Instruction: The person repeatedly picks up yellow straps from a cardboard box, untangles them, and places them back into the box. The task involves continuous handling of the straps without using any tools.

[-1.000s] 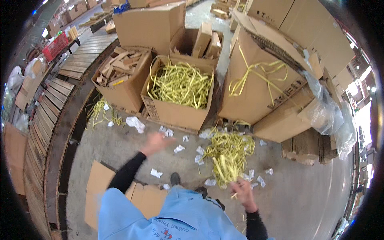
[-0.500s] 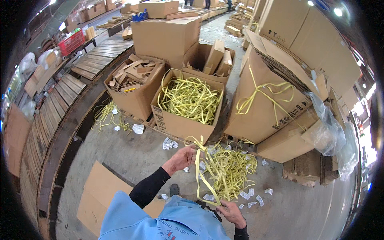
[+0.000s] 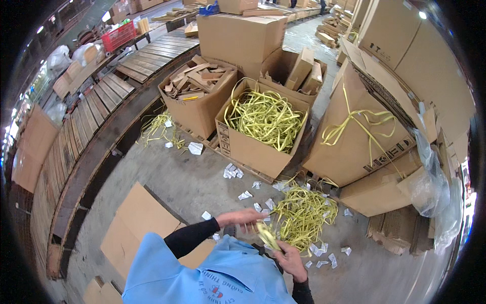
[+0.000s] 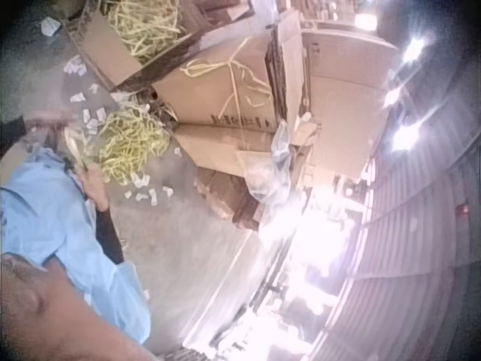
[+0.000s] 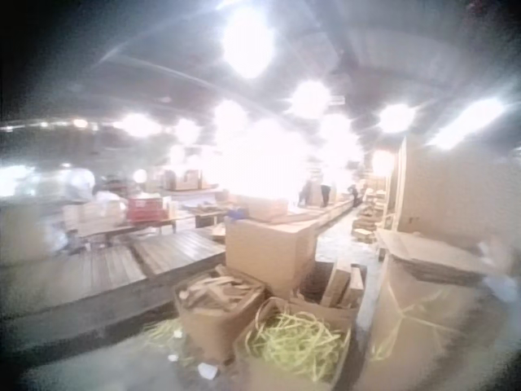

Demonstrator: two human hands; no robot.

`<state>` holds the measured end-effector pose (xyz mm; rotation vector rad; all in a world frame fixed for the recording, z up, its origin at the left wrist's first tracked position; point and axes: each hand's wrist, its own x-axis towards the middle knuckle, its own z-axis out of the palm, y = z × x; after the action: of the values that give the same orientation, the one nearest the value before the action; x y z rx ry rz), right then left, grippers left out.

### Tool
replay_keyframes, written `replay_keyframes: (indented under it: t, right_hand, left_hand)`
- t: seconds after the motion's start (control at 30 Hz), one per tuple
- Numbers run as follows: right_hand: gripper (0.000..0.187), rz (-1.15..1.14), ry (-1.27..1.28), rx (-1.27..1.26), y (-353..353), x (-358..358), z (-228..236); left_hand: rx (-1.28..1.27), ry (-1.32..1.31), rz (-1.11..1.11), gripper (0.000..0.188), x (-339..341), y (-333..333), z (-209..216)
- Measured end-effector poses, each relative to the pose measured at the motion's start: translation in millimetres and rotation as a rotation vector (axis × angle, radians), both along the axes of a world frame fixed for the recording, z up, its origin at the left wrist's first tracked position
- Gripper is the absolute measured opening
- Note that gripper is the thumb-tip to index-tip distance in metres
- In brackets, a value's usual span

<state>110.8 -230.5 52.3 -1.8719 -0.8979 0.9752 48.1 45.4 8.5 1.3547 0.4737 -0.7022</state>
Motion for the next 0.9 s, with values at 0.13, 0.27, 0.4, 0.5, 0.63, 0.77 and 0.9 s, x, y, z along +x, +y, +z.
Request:
replay_keyframes:
  t: [0.13,0.27,0.4,0.5,0.63,0.77,0.9]
  right_hand:
    - [0.038,0.191,-0.059,0.012,23,-4,-2]
    - [0.04,0.154,-0.103,-0.033,28,1,-7]
    - [0.043,0.207,-0.039,-0.025,22,7,-10]
    - [0.043,0.25,-0.002,-0.021,19,6,-9]
    - [0.043,0.217,0.081,-0.074,9,4,-11]
    - [0.042,0.163,0.06,-0.216,-11,15,-27]
    - [0.04,0.123,-0.016,-0.241,-32,23,-46]
  left_hand:
    - [-0.471,-0.084,0.454,0.04,-10,-33,-30]
    - [-0.501,-0.239,1.154,0.06,-11,-12,-57]
    - [-0.715,-0.489,1.42,0.049,-19,33,-66]
    - [-0.971,-0.607,1.525,0.039,-38,87,-56]
    - [-0.319,-0.629,1.423,0.026,-69,131,-25]
    - [0.607,-0.271,0.795,0.03,-87,138,16]
    - [0.454,-0.477,1.005,0.022,-80,128,50]
